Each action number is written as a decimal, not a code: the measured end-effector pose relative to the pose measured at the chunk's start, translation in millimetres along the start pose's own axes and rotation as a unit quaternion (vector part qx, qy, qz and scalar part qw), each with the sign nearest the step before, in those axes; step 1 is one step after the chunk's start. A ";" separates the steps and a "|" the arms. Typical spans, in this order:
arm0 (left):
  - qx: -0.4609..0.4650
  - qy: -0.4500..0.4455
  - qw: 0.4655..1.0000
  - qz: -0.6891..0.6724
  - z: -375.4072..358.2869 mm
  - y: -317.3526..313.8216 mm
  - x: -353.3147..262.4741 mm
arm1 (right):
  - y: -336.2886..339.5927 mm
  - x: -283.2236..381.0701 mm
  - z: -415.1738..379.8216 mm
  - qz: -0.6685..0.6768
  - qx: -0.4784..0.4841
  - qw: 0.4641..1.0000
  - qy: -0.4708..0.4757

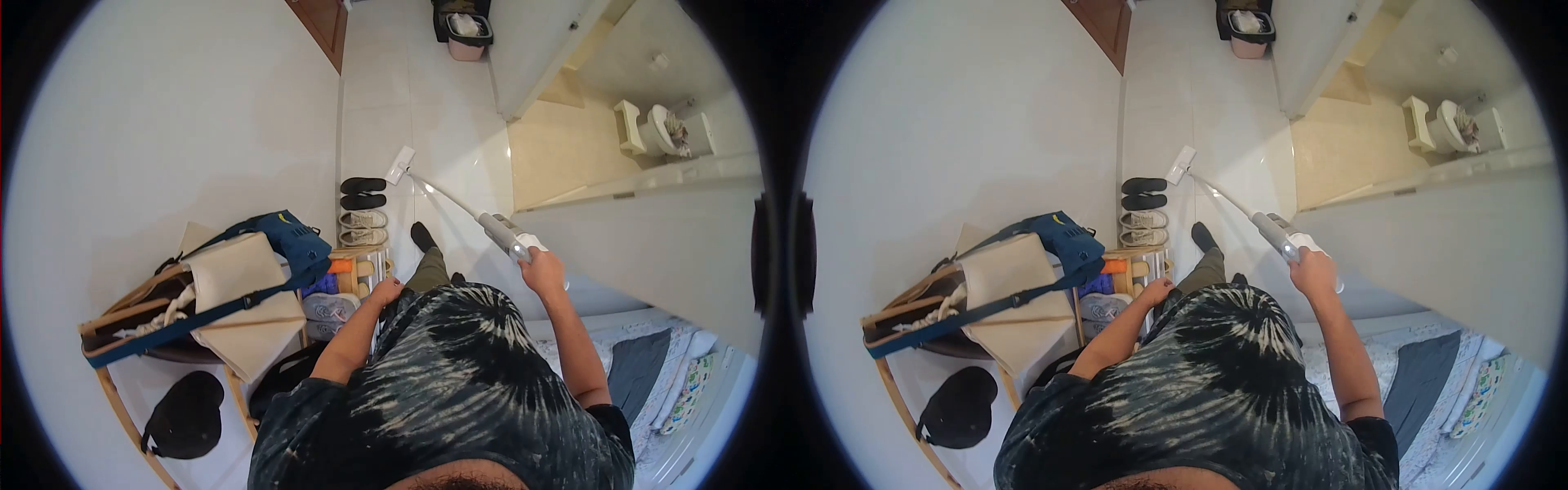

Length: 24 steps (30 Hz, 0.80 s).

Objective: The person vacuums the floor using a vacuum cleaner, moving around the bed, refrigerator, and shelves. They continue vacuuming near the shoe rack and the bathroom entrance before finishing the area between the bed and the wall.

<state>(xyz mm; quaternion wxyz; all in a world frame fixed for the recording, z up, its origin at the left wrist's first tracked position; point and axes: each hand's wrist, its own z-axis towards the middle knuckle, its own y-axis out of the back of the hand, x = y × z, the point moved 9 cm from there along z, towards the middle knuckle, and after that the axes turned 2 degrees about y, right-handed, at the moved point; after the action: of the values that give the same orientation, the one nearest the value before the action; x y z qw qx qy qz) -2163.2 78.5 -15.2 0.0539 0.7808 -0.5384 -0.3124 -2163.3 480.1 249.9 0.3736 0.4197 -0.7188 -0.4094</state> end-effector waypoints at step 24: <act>-0.018 0.032 0.995 -0.095 75.1 119.9 11.1 | 36.4 111.7 135.1 -0.145 0.038 0.957 0.248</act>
<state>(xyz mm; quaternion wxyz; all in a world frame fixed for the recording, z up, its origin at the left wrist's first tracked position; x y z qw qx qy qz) -2298.5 38.0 -29.6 0.0550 0.8367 -0.4546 -0.3004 -2334.3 427.1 252.2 0.4603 0.6217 -0.5502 -0.3143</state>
